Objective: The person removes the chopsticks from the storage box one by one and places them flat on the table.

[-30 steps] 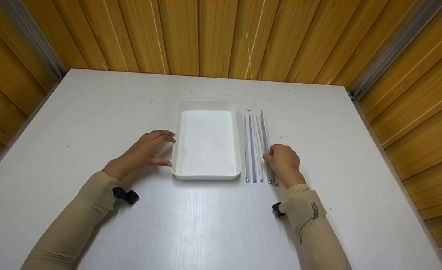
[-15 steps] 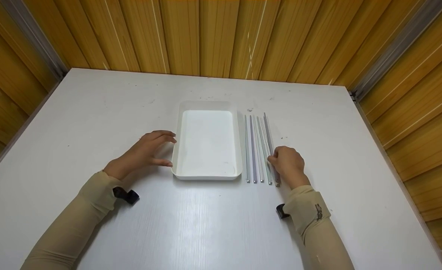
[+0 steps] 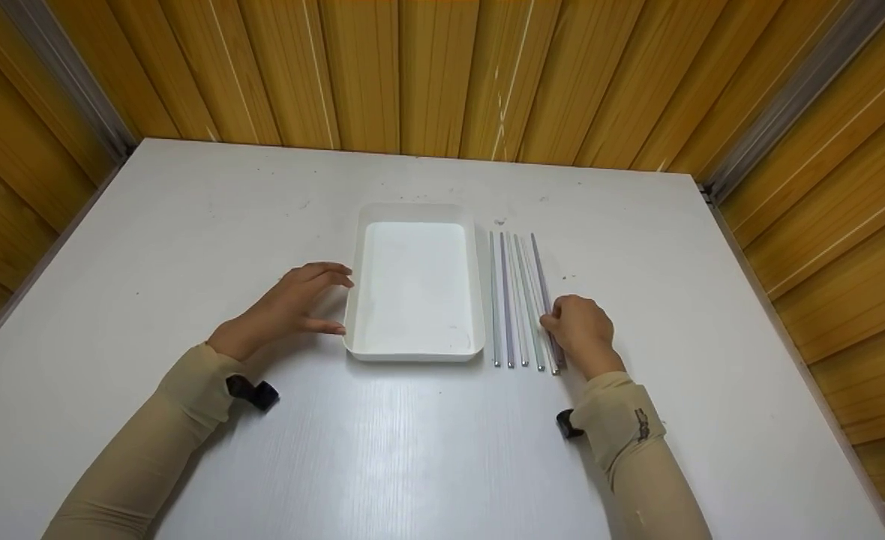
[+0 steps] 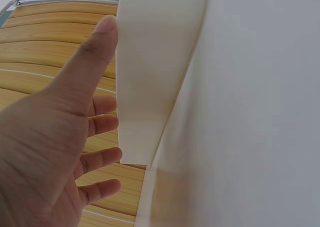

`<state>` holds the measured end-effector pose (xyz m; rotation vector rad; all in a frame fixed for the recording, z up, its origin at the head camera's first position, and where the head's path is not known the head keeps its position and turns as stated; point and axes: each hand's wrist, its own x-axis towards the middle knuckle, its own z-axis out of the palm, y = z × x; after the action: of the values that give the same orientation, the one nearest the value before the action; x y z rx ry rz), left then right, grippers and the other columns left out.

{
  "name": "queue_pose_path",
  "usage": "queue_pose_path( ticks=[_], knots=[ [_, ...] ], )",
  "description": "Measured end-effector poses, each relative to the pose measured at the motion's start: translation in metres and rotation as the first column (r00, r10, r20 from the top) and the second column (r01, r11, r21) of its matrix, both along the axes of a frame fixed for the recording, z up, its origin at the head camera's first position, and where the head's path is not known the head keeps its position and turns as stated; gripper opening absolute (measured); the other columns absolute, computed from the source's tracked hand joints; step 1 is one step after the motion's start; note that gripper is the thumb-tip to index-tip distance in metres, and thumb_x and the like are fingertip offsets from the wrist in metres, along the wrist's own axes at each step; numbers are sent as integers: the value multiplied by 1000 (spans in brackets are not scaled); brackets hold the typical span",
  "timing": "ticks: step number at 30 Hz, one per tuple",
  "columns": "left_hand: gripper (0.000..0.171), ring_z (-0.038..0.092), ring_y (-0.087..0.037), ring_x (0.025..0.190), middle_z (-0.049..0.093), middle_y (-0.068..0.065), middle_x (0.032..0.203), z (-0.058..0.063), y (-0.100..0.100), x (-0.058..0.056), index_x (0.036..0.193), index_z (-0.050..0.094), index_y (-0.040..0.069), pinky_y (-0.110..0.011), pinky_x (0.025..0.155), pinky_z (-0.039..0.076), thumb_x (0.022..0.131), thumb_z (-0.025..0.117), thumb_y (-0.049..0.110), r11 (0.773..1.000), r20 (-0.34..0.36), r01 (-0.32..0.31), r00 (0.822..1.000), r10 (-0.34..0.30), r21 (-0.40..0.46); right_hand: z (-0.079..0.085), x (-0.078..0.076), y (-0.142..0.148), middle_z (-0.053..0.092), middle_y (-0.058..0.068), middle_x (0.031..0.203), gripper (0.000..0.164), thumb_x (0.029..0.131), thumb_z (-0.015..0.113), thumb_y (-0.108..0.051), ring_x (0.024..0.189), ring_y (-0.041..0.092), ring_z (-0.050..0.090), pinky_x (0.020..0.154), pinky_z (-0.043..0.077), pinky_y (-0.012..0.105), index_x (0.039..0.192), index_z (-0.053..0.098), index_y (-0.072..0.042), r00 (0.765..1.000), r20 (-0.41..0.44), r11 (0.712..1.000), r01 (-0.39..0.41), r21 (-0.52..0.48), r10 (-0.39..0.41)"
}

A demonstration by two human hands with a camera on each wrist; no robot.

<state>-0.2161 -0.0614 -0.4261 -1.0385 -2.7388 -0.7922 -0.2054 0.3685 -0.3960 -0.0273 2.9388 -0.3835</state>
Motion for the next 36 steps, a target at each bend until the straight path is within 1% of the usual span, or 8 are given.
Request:
queue_pose_path(
  ticks=[5, 12, 17, 26, 31, 36],
  knots=[
    [67, 44, -26, 134, 52, -7, 139, -1, 0, 0, 122, 56, 11, -46, 109, 39, 73, 75, 53, 1000, 9, -2, 1000, 2, -6, 0, 0, 1, 62, 8, 72, 23, 89, 55, -22, 65, 19, 51, 53, 36, 24, 84, 64, -1, 1000, 12, 1000, 0, 2, 0],
    [67, 45, -27, 134, 52, -8, 139, -1, -1, -1, 122, 56, 11, -47, 109, 40, 72, 75, 53, 1000, -5, 1, 1000, -1, -2, 0, -2, 3, 63, 8, 73, 25, 90, 56, -23, 65, 18, 52, 53, 37, 25, 86, 65, 0, 1000, 29, 1000, 8, 3, -9],
    [67, 44, -28, 134, 52, -8, 139, -1, 0, -1, 122, 56, 11, -47, 109, 39, 73, 75, 53, 1000, 10, -3, 1000, 3, -8, -1, -2, 4, 64, 10, 76, 26, 90, 58, -24, 67, 20, 52, 54, 37, 25, 87, 65, 1, 999, 32, 1000, 5, 5, -5],
    [65, 46, -27, 132, 54, -8, 137, -3, -1, -2, 120, 57, 10, -47, 108, 40, 72, 77, 50, 1000, 0, 11, 1000, -11, 29, -1, -3, 4, 61, 10, 80, 26, 89, 56, -25, 72, 21, 51, 57, 38, 26, 90, 63, 0, 998, 64, 1000, 15, 9, -15],
    [66, 47, -27, 132, 53, -8, 138, -4, -1, -3, 120, 57, 11, -48, 107, 40, 72, 78, 50, 1000, 8, 0, 1000, 0, 16, -1, -2, 4, 63, 12, 82, 28, 90, 57, -26, 71, 22, 52, 57, 39, 26, 94, 64, 2, 998, 66, 1000, 13, 10, -14],
    [66, 44, -27, 134, 51, -7, 139, -3, -2, -2, 121, 56, 12, -47, 110, 38, 72, 77, 50, 1000, 29, -18, 999, 18, -1, 0, -3, 2, 64, 14, 84, 29, 90, 57, -26, 71, 22, 53, 57, 39, 27, 94, 63, 2, 998, 60, 1000, 9, 19, -10]
  ],
)
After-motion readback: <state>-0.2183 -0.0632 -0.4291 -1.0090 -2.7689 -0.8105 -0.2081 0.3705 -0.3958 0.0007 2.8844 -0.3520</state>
